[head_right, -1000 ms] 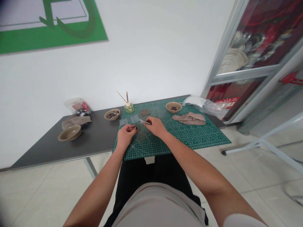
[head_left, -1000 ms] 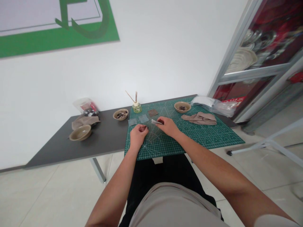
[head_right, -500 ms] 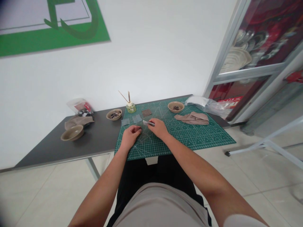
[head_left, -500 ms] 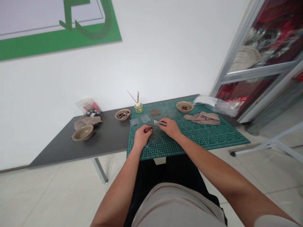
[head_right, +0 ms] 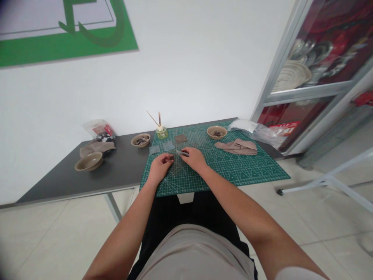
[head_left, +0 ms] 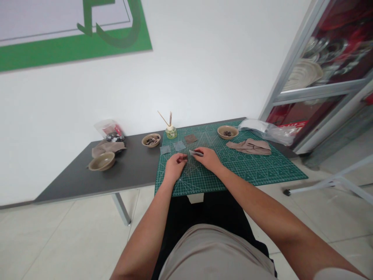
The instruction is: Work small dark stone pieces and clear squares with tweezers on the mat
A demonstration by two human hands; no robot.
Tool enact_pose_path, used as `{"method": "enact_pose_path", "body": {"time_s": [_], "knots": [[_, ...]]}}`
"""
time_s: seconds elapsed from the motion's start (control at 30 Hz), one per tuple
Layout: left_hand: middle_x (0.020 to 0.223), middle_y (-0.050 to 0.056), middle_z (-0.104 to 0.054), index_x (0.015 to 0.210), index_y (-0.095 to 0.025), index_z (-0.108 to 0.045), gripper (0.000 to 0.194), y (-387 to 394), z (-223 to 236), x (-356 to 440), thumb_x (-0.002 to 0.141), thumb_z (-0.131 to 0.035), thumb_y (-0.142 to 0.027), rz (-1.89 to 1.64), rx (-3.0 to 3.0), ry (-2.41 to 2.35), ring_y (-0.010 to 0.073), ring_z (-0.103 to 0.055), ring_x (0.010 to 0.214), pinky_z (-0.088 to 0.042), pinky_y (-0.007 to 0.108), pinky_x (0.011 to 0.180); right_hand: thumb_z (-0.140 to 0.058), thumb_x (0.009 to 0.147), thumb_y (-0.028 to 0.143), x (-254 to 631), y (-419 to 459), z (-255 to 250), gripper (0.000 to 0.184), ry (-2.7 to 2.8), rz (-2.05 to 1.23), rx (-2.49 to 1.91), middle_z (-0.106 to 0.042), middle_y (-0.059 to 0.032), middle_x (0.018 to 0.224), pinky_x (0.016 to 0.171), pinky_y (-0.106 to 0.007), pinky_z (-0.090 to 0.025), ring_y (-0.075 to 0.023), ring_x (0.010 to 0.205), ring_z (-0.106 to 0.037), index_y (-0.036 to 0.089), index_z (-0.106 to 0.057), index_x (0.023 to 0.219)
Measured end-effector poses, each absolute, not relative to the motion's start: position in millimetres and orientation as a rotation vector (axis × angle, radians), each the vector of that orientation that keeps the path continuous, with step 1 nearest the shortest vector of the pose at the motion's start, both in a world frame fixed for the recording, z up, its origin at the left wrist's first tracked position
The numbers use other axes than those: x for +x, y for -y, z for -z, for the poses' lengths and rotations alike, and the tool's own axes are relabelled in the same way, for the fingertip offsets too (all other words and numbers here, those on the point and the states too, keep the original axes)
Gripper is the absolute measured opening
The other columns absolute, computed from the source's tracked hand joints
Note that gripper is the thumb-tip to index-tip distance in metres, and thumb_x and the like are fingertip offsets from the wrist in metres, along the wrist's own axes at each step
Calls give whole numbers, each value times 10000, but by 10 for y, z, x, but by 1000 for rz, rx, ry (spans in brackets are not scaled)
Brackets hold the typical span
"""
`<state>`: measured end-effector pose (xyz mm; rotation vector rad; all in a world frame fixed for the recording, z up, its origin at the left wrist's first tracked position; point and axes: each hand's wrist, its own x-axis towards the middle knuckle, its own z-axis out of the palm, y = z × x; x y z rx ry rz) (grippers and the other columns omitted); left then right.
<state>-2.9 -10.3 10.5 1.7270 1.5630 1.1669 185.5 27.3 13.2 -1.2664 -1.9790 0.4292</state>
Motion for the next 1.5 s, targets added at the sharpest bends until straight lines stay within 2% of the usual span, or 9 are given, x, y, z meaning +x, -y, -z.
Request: {"method": "enact_pose_path", "body": {"time_s": [0.17, 0.4, 0.6, 0.77, 1.03, 1.3, 1.5], "knots": [[686, -24, -617, 899, -196, -716, 200, 97, -103, -35, 703, -688, -225, -1193, 1695, -1571, 130, -568, 655, -461, 264, 689, -628, 854, 268, 1853, -281, -126, 142, 1927, -394, -1281, -744, -49, 957, 818, -326, -481, -219, 895, -673, 218, -720, 949], [651, -41, -572, 985, -199, -697, 258, 109, -124, -23, 733, -667, -245, -1199, 1688, -1558, 124, -545, 626, -436, 257, 654, -619, 852, 272, 1852, -269, -114, 163, 1928, -348, -1257, -737, -55, 965, 852, -343, -476, -227, 927, -659, 220, -710, 977], [677, -28, -615, 967, -178, -599, 252, 100, -88, -6, 735, -672, -247, -1301, 1549, -1478, 122, -576, 620, -457, 248, 644, -584, 872, 290, 1840, -220, -162, 122, 1894, -421, -1218, -718, -23, 856, 761, -298, -467, -190, 807, -664, 216, -674, 909], [833, 24, -706, 918, -171, -666, 191, 148, -161, 2, 747, -659, -256, -1280, 1633, -1497, 145, -636, 725, -487, 261, 700, -589, 848, 252, 1762, -156, -213, 101, 1920, -557, -1027, -706, -9, 852, 746, -269, -466, -166, 791, -658, 214, -625, 934], [845, 36, -719, 1001, -151, -701, 263, 140, -141, -18, 755, -633, -212, -1255, 1630, -1432, 145, -647, 742, -501, 264, 733, -571, 885, 225, 1694, -196, -97, 103, 2009, -584, -896, -697, -39, 923, 793, -299, -455, -184, 859, -635, 202, -657, 939], [847, 28, -707, 985, -169, -712, 228, 161, -160, -26, 779, -618, -193, -1227, 1696, -1394, 152, -641, 776, -500, 281, 772, -561, 917, 222, 1668, -225, -29, 79, 2057, -547, -866, -652, -59, 989, 852, -333, -450, -200, 946, -608, 205, -594, 987], [832, 23, -687, 1014, -168, -713, 247, 169, -161, -33, 793, -611, -215, -1203, 1743, -1390, 146, -618, 769, -489, 276, 765, -533, 922, 207, 1672, -206, -30, 45, 2060, -568, -854, -624, -69, 981, 842, -341, -454, -200, 932, -596, 196, -548, 963]]}}
